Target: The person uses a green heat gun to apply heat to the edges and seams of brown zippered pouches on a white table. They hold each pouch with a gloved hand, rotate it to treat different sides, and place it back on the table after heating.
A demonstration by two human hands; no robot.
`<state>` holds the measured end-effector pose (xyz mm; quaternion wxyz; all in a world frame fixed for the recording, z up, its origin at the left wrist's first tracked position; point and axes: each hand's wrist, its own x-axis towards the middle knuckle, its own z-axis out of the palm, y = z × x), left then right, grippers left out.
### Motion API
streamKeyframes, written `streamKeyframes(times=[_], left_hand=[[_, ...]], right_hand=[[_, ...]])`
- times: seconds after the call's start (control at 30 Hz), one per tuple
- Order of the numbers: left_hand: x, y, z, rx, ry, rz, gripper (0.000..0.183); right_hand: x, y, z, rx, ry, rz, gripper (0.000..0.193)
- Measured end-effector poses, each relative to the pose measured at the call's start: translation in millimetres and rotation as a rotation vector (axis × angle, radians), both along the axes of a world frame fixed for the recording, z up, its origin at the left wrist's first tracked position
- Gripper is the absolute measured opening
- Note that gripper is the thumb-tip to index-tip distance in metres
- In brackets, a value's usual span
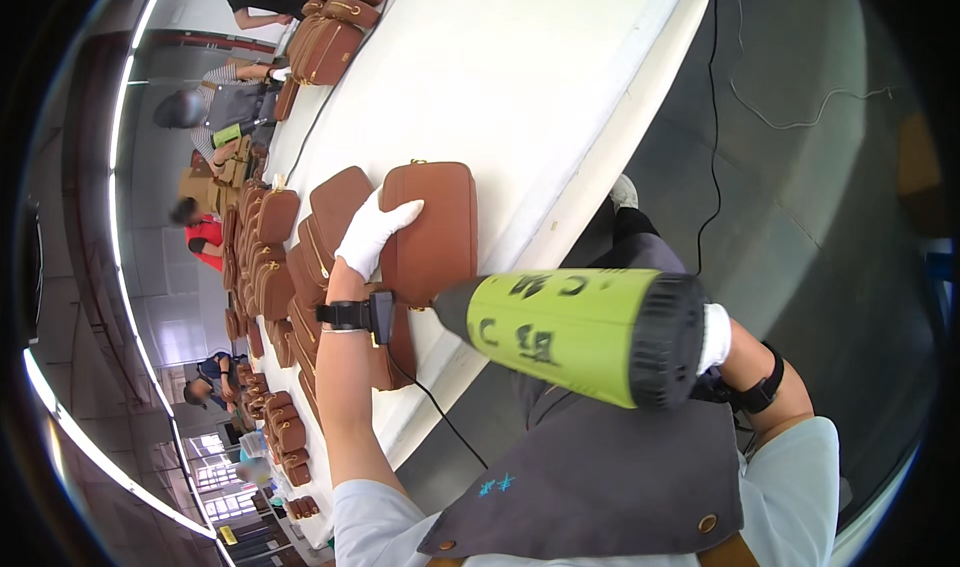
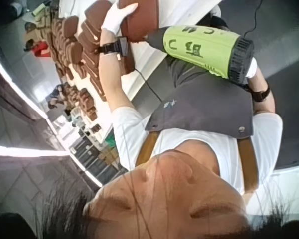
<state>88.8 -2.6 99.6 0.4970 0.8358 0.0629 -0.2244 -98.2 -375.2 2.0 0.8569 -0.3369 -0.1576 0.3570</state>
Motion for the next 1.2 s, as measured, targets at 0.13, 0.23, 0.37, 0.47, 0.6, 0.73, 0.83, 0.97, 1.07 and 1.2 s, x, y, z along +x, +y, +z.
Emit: streamKeyframes(times=[0.13, 0.23, 0.37, 0.47, 0.6, 0.73, 0.83, 0.97, 1.07, 1.2], left_hand=[[-3, 2, 18, 0.205, -0.419, -0.036, 0.109], [-7, -16, 48, 0.435, -0.644, -0.135, 0.101], [-7, -8, 39, 0.401, -0.612, -0.076, 0.071], [-10, -15, 33, 0.516, -0.619, -0.117, 0.068], [-15, -22, 38, 0.554, -0.599, -0.171, 0.073], [-17, 7, 29, 0.665, -0.836, -0.321, 0.067], [-30, 37, 13, 0.831, -1.073, -0.390, 0.059], [-58, 50, -13, 0.160, -0.531, 0.152, 0.057], [-76, 37, -11, -0.203, -0.415, 0.456, 0.050], [-96, 10, -29, 0.205, -0.475, 0.352, 0.078]], right_hand=[[-4, -31, -8, 0.122, 0.151, -0.201, 0.057], [8, -43, -23, 0.933, 0.872, 0.197, 0.052], [10, -44, -26, 0.859, 0.868, 0.119, 0.057], [3, -33, -5, 0.311, 0.422, -0.278, 0.070], [-8, -30, -18, 0.130, 0.504, -0.430, 0.076], [-9, -40, -62, 0.311, 0.817, -0.342, 0.072], [4, -34, -22, 0.196, 0.378, -0.212, 0.070], [4, -19, 2, 0.086, 0.287, -0.250, 0.056], [1, -10, 28, -0.002, 0.219, -0.354, 0.050], [1, -14, 17, -0.218, -0.055, -0.320, 0.050]])
